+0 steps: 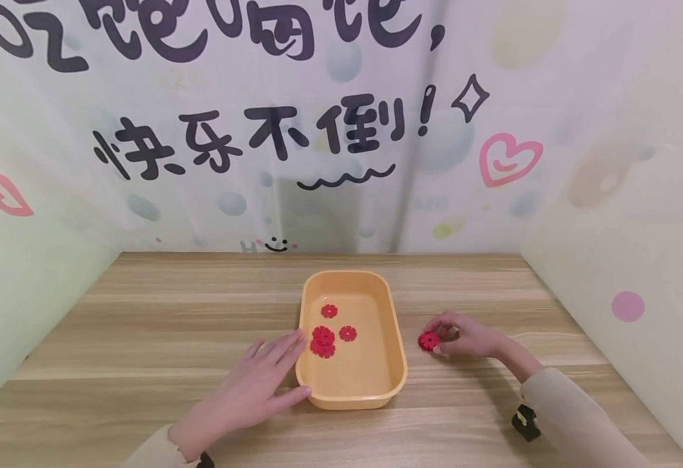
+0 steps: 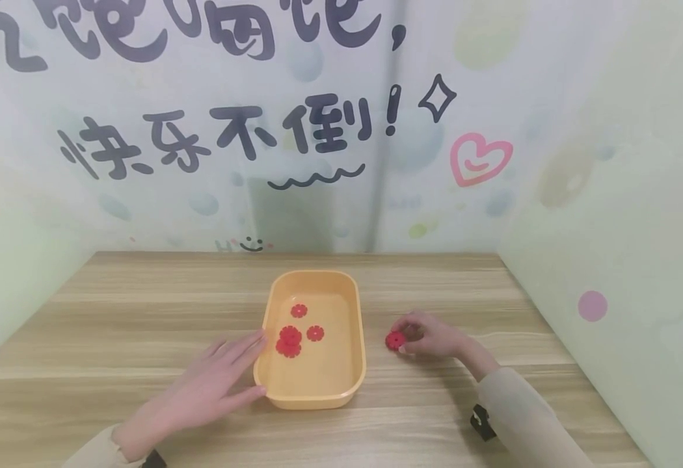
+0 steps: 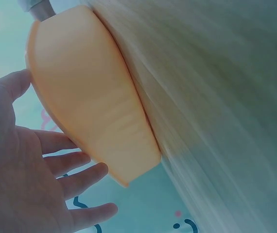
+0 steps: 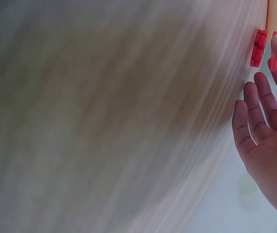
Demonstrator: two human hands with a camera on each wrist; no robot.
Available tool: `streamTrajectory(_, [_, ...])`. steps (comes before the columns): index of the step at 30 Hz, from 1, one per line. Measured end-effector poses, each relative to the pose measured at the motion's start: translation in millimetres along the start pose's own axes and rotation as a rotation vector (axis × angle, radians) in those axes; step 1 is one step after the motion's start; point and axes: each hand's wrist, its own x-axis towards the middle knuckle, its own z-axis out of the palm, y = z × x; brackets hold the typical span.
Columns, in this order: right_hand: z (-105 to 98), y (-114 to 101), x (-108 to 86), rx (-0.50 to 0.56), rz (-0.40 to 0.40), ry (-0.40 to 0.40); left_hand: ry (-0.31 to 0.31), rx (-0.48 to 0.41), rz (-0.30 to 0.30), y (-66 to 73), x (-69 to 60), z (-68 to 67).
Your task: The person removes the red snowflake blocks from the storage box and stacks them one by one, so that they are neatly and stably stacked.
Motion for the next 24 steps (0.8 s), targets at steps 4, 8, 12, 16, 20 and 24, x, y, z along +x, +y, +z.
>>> streamTrajectory(4, [4,18,0.8,-0.007,0.019,0.007,-0.004,-0.002,-0.006,0.1,0.2,0.1])
streamTrajectory(8, [6,28,0.1,-0.028,0.022,0.028,0.001,-0.001,-0.008,-0.1,-0.1,0.9])
streamTrajectory(12, [7,27,-0.3,-0.061,0.026,0.049,0.006,0.002,-0.003,-0.4,-0.3,1.5])
streamTrajectory(16, [9,27,0.4,-0.081,0.040,0.059,0.003,0.001,-0.003,-0.6,-0.2,1.0])
streamTrajectory(20, [11,28,1.8,-0.075,0.042,0.070,-0.002,-0.003,-0.004,-0.7,-0.2,0.5])
streamTrajectory(24, [11,28,2.8,-0.084,0.040,0.077,-0.005,0.000,-0.003,-0.5,0.0,-0.3])
